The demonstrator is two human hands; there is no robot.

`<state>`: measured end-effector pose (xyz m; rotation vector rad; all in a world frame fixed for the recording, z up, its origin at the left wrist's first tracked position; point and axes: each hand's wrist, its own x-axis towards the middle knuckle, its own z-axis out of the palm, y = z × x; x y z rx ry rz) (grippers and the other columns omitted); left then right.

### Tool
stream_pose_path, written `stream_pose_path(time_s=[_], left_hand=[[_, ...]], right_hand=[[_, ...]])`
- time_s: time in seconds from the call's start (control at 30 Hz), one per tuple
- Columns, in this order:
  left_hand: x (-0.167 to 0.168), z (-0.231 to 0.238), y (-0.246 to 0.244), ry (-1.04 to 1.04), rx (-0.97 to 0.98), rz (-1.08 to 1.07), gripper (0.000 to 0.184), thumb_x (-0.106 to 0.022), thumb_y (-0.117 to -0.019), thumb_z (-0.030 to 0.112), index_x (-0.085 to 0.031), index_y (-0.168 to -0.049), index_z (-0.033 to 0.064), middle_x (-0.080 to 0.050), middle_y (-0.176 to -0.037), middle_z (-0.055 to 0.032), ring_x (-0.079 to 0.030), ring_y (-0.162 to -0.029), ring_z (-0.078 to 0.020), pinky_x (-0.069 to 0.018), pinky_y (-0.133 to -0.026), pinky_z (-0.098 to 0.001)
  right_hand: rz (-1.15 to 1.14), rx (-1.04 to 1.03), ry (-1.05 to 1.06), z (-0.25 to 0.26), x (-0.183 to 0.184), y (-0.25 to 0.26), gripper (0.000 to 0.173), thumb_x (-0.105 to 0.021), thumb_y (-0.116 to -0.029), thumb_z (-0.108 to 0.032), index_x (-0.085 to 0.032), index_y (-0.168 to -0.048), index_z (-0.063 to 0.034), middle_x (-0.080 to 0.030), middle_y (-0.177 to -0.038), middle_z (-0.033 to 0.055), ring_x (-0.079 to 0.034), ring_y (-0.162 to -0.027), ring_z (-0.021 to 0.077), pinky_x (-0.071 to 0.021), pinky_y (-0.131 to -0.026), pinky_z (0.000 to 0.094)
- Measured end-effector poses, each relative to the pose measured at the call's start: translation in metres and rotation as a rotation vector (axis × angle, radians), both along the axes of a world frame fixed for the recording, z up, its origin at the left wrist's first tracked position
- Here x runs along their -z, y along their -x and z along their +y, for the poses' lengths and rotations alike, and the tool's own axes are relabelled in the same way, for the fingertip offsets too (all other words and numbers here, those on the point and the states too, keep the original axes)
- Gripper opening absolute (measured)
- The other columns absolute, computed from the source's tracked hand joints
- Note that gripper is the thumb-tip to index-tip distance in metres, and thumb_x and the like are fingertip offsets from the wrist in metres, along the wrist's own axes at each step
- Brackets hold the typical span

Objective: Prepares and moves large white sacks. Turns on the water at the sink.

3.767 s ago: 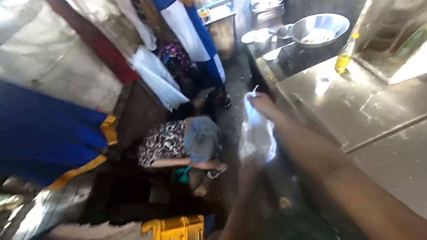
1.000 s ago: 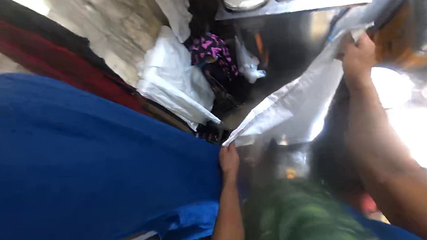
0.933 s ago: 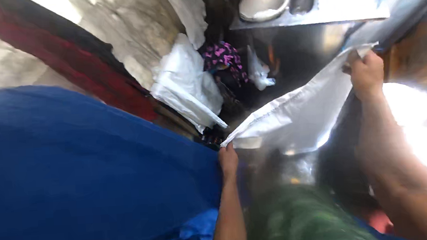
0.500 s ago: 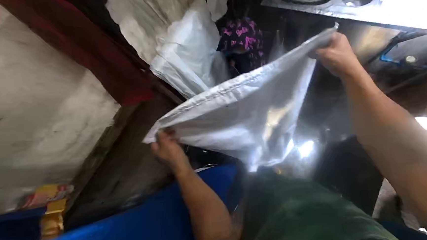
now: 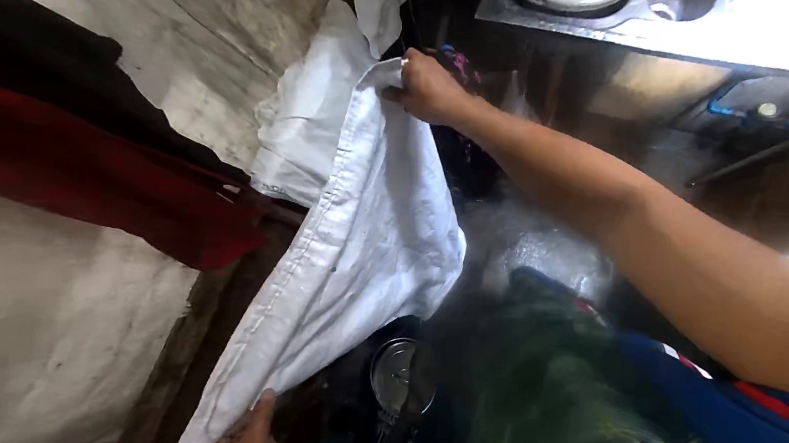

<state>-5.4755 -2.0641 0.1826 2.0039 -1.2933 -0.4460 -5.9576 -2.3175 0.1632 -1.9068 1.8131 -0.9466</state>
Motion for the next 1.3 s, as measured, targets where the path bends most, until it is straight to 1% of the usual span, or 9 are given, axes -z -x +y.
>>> stream_pose_path(time_s=[0.23, 0.37, 0.47, 0.7, 0.9, 1.0, 1.1, 1.23, 1.3], left_hand=[[0.036, -0.092, 0.061, -0.224, -0.381, -0.049, 0.063, -0.074, -0.0939, 0.041, -0.058, -0.131, -0.0068, -0.069, -0.106, -0.0239, -0.070, -0.081, -0.0303, -0.0592, -0.076, -0.0525], [0.053, -0.156, 0.102, -0.422, -0.403, 0.134, 0.059, -0.045, -0.1085, 0.049, -0.051, -0.137, -0.0025, -0.067, -0.083, -0.0164, -0.068, -0.062, -0.0250, -0.0606, -0.060, -0.0464], [0.055, -0.218, 0.129, -0.423, -0.457, 0.372, 0.061, -0.028, -0.1114, 0.052, -0.042, -0.145, 0.0024, -0.071, -0.083, -0.0158, -0.069, -0.059, -0.0252, -0.0600, -0.055, -0.0441], [0.037, -0.400, 0.162, 0.181, -0.463, 1.055, 0.039, -0.030, -0.1130, 0.033, -0.040, -0.140, 0.0068, -0.071, -0.104, -0.0158, -0.073, -0.081, -0.0255, -0.0622, -0.070, -0.0395], [0.085, -0.520, 0.155, -0.018, -0.117, 0.389, 0.059, -0.067, -0.0995, 0.026, -0.045, -0.148, 0.0005, -0.054, -0.146, -0.0217, -0.054, -0.132, -0.0305, -0.0467, -0.110, -0.0485], [0.136, -0.553, 0.149, -0.398, 0.063, -0.182, 0.079, -0.044, -0.1011, 0.067, -0.044, -0.155, 0.0100, -0.040, -0.160, -0.0217, -0.036, -0.149, -0.0415, -0.0310, -0.117, -0.0674], [0.170, -0.581, 0.150, -0.453, 0.056, -0.487, 0.076, -0.022, -0.1026, 0.072, -0.060, -0.143, 0.0200, -0.046, -0.155, -0.0191, -0.035, -0.148, -0.0435, -0.0301, -0.113, -0.0738], [0.154, -0.619, 0.155, -0.590, -0.072, -0.508, 0.065, -0.020, -0.1055, 0.065, -0.062, -0.140, 0.0299, -0.056, -0.146, -0.0206, -0.041, -0.142, -0.0465, -0.0314, -0.107, -0.0753], [0.151, -0.635, 0.149, -0.642, -0.121, -0.390, 0.072, -0.025, -0.1045, 0.067, -0.069, -0.131, 0.0157, -0.057, -0.142, -0.0245, -0.044, -0.140, -0.0478, -0.0331, -0.107, -0.0748]], right_hand=[[0.290, 0.075, -0.277, -0.104, 0.012, -0.023, 0.048, -0.050, -0.1053, -0.045, -0.070, -0.117, -0.0026, -0.068, -0.122, 0.0232, -0.064, -0.117, 0.0436, -0.0504, -0.094, 0.0670], [-0.130, 0.058, -0.367, -0.174, 0.036, -0.001, 0.048, -0.047, -0.1076, -0.043, -0.062, -0.134, -0.0063, -0.070, -0.118, 0.0204, -0.070, -0.105, 0.0358, -0.0553, -0.091, 0.0603], [-0.759, 0.036, -0.598, -0.231, 0.048, 0.007, 0.055, -0.038, -0.1095, -0.052, -0.049, -0.144, -0.0102, -0.071, -0.096, 0.0154, -0.070, -0.064, 0.0251, -0.0617, -0.060, 0.0417], [-1.308, 0.029, -0.284, -0.363, 0.063, 0.006, 0.051, -0.029, -0.1138, -0.038, -0.038, -0.147, 0.0005, -0.069, -0.111, 0.0145, -0.073, -0.091, 0.0221, -0.0632, -0.082, 0.0389], [-0.550, -0.010, -0.174, -0.464, 0.095, 0.004, 0.060, -0.048, -0.1078, -0.041, -0.040, -0.153, -0.0031, -0.056, -0.142, 0.0252, -0.057, -0.130, 0.0357, -0.0463, -0.110, 0.0547], [-0.008, -0.187, -0.214, -0.510, 0.146, -0.002, 0.085, -0.049, -0.0986, -0.066, -0.036, -0.158, -0.0057, -0.044, -0.156, 0.0253, -0.043, -0.145, 0.0422, -0.0343, -0.118, 0.0638], [0.340, -0.273, -0.144, -0.528, 0.169, -0.012, 0.077, -0.030, -0.1046, -0.065, -0.052, -0.147, -0.0051, -0.052, -0.149, 0.0238, -0.049, -0.140, 0.0435, -0.0390, -0.112, 0.0674], [0.448, -0.295, -0.268, -0.545, 0.159, -0.032, 0.058, -0.042, -0.1057, -0.051, -0.068, -0.128, -0.0040, -0.060, -0.136, 0.0283, -0.052, -0.132, 0.0493, -0.0403, -0.106, 0.0720], [0.507, -0.303, -0.399, -0.559, 0.152, -0.043, 0.054, -0.054, -0.1011, -0.049, -0.071, -0.120, -0.0025, -0.064, -0.129, 0.0297, -0.057, -0.125, 0.0524, -0.0401, -0.100, 0.0775]])
